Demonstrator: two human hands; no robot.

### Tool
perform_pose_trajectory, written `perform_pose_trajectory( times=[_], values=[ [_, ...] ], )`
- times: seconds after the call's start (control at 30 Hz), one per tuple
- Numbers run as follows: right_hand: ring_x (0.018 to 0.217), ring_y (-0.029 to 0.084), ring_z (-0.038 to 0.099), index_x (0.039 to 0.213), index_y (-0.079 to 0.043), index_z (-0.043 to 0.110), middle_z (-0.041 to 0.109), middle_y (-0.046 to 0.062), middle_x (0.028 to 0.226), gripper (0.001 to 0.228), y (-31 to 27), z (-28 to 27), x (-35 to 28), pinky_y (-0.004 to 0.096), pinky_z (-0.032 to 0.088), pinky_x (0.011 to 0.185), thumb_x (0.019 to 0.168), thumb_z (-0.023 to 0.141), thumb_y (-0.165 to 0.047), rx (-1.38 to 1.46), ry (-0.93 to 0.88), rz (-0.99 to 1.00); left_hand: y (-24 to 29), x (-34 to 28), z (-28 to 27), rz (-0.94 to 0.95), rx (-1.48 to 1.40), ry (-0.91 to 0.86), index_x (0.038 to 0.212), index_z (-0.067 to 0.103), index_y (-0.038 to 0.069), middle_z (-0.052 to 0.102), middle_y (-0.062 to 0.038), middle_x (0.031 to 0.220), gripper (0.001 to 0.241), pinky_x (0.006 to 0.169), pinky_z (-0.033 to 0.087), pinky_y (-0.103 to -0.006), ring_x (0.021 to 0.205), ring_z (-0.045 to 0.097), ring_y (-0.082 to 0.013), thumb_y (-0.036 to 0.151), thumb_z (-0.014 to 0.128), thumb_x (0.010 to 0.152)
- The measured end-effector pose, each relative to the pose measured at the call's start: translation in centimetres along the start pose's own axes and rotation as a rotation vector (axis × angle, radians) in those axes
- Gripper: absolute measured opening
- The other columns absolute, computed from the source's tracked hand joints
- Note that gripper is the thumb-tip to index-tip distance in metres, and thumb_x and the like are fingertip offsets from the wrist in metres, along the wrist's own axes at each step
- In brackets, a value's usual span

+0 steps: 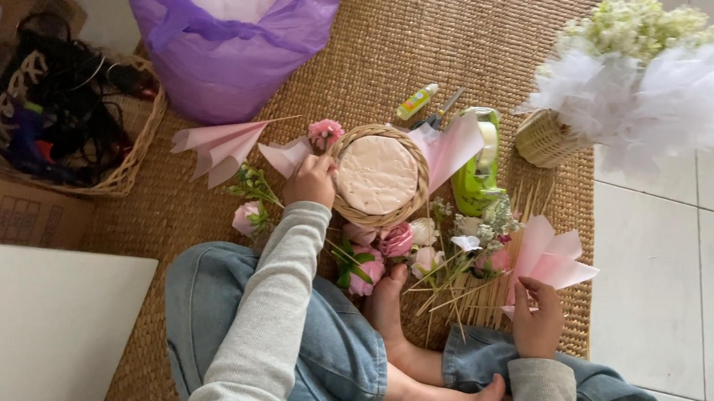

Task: The person arranges artificial flowers and decorative paper into a small wicker basket by hand, placing floral stems and folded paper cones into the basket one at a time.

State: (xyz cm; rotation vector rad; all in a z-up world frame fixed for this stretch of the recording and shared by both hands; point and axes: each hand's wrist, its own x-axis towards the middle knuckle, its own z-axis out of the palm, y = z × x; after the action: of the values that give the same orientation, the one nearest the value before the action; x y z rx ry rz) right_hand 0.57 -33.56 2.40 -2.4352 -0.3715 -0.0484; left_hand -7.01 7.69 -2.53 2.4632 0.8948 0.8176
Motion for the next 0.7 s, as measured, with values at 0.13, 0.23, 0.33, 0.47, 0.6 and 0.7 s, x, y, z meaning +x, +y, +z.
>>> perform_pose_trajectory(
  times=[0.13,0.23,0.33,0.47,0.6,0.7],
  values=[
    [0.089,0.024,0.060,0.104,-0.001,0.065,0.063,0.012,0.098,0.018,-1.8,0.3,-0.1,0.036,0.048,0.068,0.093,0.059,-0.014,-0.023,0.025,-0.091,0.5,1.0,-0.7,-0.073,-0.091,-0.049,0.084,0.057,0.018,0.061,-0.004,0.082,0.004,0.061,0.045,-0.0463,0.075,0.059,-0.0315,0.014,0.058,0.086],
    [0.088,0.024,0.058,0.101,0.000,0.067,0.064,0.013,0.094,0.014,-5.0,1.6,0.1,0.035,0.048,0.076,0.091,0.062,-0.009,-0.025,0.030,-0.200,1.4,1.0,-1.9,-0.339,-0.120,-0.243,0.089,0.052,0.020,0.065,-0.011,0.075,0.002,0.059,0.044,-0.0509,0.071,0.061,-0.0373,0.021,0.054,0.090],
    [0.090,0.027,0.062,0.101,-0.010,0.068,0.062,0.007,0.091,0.020,-8.1,5.1,1.1,0.037,0.048,0.084,0.082,0.068,-0.001,0.119,0.047,-0.474,1.1,0.6,-1.1,-0.271,-0.082,-0.197,0.092,0.049,0.025,0.063,-0.005,0.082,0.006,0.074,0.052,-0.0451,0.082,0.066,-0.0318,0.027,0.054,0.089],
    [0.106,0.036,0.055,0.111,-0.009,0.062,0.057,0.014,0.107,0.042,-15.4,10.1,3.4,0.043,0.044,0.091,0.070,0.072,-0.007,0.070,-0.093,-0.720,0.4,0.6,0.4,-0.037,0.107,-0.162,0.088,0.055,0.026,0.058,0.002,0.092,0.005,0.070,0.054,-0.0390,0.086,0.062,-0.0247,0.029,0.057,0.085],
    [0.120,0.038,0.047,0.123,-0.014,0.056,0.050,0.015,0.127,0.058,-18.3,14.9,4.0,0.050,0.038,0.098,0.068,0.073,-0.024,-0.120,-0.191,-0.828,0.8,0.4,0.9,0.166,0.302,-0.036,0.083,0.058,0.022,0.052,0.004,0.094,0.006,0.059,0.052,-0.0332,0.085,0.055,-0.0195,0.028,0.056,0.080],
    [0.126,0.034,0.043,0.130,-0.016,0.052,0.047,0.013,0.133,0.068,-18.4,15.8,2.9,0.052,0.030,0.104,0.066,0.074,-0.026,-0.234,-0.187,-0.772,3.5,1.2,-0.7,0.185,0.444,0.007,0.076,0.062,0.022,0.055,0.004,0.094,0.010,0.061,0.048,-0.0316,0.087,0.054,-0.0179,0.024,0.052,0.080]
  ],
)
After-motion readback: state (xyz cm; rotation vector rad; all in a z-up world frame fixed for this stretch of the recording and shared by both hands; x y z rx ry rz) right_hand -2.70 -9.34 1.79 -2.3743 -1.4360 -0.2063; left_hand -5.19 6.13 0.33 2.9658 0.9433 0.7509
